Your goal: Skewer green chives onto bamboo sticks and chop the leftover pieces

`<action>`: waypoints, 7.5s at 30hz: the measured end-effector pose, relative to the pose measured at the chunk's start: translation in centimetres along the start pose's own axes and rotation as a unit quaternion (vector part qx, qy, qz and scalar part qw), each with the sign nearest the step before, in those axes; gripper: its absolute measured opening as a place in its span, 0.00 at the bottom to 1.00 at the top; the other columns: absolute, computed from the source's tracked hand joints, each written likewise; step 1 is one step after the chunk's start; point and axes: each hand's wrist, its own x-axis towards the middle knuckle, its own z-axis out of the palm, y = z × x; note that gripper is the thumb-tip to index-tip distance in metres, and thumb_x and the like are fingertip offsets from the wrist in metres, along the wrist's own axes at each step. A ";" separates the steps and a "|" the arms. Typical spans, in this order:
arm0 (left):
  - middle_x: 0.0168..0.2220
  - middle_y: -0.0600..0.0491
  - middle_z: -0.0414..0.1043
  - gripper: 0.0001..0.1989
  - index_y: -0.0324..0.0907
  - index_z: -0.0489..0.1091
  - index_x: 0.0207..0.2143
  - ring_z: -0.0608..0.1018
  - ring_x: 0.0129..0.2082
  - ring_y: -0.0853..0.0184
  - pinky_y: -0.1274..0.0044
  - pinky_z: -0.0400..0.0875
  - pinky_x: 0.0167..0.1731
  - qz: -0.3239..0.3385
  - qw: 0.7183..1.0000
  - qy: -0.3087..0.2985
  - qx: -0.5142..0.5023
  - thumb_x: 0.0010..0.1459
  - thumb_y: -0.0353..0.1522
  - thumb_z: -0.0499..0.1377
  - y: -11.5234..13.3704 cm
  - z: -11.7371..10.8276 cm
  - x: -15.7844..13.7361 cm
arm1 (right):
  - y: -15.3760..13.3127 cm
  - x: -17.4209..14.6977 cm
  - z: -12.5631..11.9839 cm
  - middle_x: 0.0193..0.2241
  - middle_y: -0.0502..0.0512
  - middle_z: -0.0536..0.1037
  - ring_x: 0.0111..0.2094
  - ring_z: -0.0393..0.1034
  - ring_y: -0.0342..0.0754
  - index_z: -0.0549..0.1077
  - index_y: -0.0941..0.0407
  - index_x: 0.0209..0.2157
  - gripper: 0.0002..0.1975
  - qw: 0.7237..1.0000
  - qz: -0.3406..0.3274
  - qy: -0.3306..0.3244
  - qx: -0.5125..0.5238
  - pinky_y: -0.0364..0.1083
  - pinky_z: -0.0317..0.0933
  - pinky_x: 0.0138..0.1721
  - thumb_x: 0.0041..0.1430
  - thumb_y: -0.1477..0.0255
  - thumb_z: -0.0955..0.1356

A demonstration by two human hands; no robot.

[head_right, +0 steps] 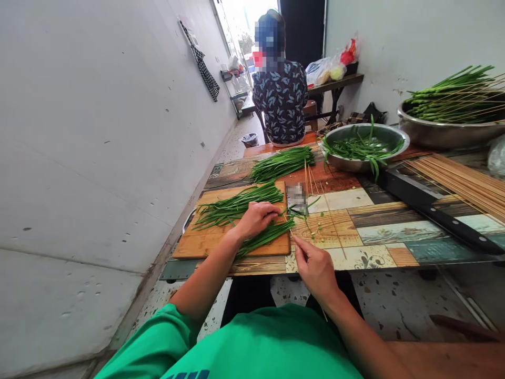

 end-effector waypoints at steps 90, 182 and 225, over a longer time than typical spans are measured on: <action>0.35 0.51 0.78 0.09 0.42 0.75 0.35 0.78 0.36 0.67 0.77 0.70 0.39 -0.063 0.993 0.093 -0.034 0.59 0.32 0.55 0.3 -7.0 -13.5 | -10.1 1.6 1.8 0.39 0.57 0.81 0.34 0.77 0.47 0.76 0.57 0.46 0.17 0.989 -0.118 0.029 -0.079 0.42 0.69 0.34 0.62 0.70 0.60; 0.38 0.46 0.74 0.07 0.44 0.78 0.33 0.70 0.46 0.56 0.64 0.58 0.48 -0.129 0.968 0.055 0.208 0.55 0.34 0.61 -0.6 -1.0 2.4 | -1.2 -0.2 1.5 0.37 0.55 0.81 0.34 0.78 0.49 0.77 0.57 0.42 0.15 0.999 0.004 0.001 -0.036 0.43 0.71 0.33 0.60 0.72 0.61; 0.40 0.48 0.76 0.08 0.42 0.76 0.33 0.73 0.45 0.60 0.67 0.57 0.47 -0.139 0.981 0.040 0.129 0.58 0.30 0.56 -0.6 -0.4 1.2 | -1.3 -0.4 1.3 0.36 0.57 0.81 0.33 0.77 0.48 0.77 0.58 0.43 0.16 0.999 0.010 0.011 -0.035 0.42 0.70 0.31 0.61 0.71 0.61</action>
